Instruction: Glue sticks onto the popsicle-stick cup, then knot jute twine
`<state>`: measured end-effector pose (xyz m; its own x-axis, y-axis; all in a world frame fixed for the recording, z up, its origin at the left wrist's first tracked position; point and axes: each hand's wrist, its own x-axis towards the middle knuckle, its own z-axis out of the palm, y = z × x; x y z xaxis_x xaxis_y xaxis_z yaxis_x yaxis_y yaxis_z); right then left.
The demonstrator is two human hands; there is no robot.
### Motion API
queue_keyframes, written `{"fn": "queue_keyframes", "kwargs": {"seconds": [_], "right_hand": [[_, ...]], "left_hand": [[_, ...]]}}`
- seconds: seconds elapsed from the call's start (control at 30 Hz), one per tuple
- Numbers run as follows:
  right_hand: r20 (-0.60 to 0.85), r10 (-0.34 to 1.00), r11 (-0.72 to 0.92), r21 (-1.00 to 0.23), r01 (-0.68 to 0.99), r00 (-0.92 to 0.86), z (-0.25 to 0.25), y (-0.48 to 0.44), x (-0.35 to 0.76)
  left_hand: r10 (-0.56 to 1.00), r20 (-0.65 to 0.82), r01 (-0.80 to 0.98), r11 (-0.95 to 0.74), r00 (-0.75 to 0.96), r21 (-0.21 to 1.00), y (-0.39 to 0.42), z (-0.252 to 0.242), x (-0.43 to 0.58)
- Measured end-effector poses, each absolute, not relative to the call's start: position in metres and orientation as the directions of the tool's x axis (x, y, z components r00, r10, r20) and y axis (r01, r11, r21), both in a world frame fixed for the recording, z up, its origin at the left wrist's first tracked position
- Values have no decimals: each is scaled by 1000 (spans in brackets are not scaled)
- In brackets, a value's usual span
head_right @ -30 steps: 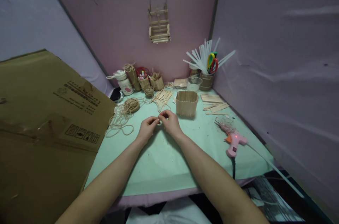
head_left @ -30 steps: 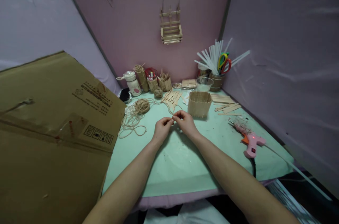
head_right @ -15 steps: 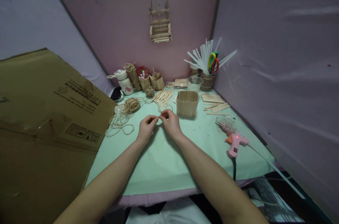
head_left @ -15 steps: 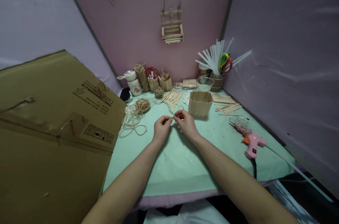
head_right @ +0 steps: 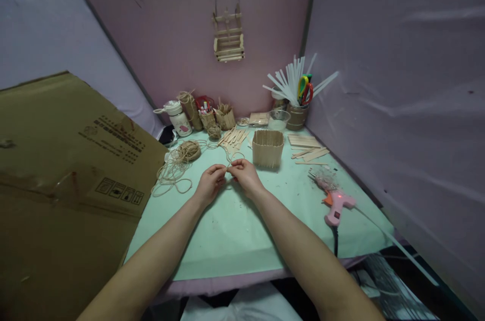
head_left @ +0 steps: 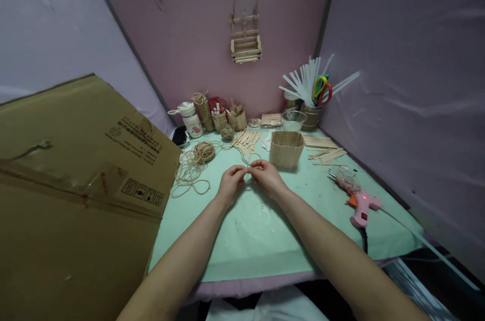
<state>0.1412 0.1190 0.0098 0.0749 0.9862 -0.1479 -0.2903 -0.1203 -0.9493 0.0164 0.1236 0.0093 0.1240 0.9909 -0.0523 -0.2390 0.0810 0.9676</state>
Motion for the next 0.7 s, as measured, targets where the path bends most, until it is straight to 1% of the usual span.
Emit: {"fn": "queue_keyframes", "kwargs": {"seconds": [0.07, 0.13, 0.23, 0.3, 0.37, 0.47, 0.6, 0.67, 0.7], "right_hand": [[-148, 987, -122, -946, -301, 68, 10, 119, 141], [-106, 987, -76, -968, -241, 117, 9, 119, 142], [40, 980, 54, -996, -65, 196, 8, 120, 142], [132, 973, 126, -991, 47, 192, 7, 119, 142], [193, 966, 174, -978, 118, 171, 7, 119, 141], [217, 965, 196, -970, 144, 147, 7, 118, 141], [183, 974, 170, -980, 99, 136, 6, 120, 144], [189, 972, 175, -979, 105, 139, 5, 120, 145], [208, 967, 190, -973, 129, 145, 5, 120, 145]], "left_hand": [[979, -104, -315, 155, 174, 936, 123, 11, 16], [981, -109, -325, 158, 163, 933, 122, 12, 17], [991, -92, -271, 114, 93, 956, 123, 9, 20], [997, -63, -218, 72, 49, 973, 124, 5, 20], [1000, -14, -164, 16, 14, 986, 126, 1, 19], [997, 80, -78, -81, -16, 994, 128, -1, 16], [972, 236, 56, -235, -14, 970, 126, 2, 14], [963, 268, 93, -267, -2, 959, 125, 4, 14], [966, 259, 98, -258, 1, 961, 124, 4, 15]]}}
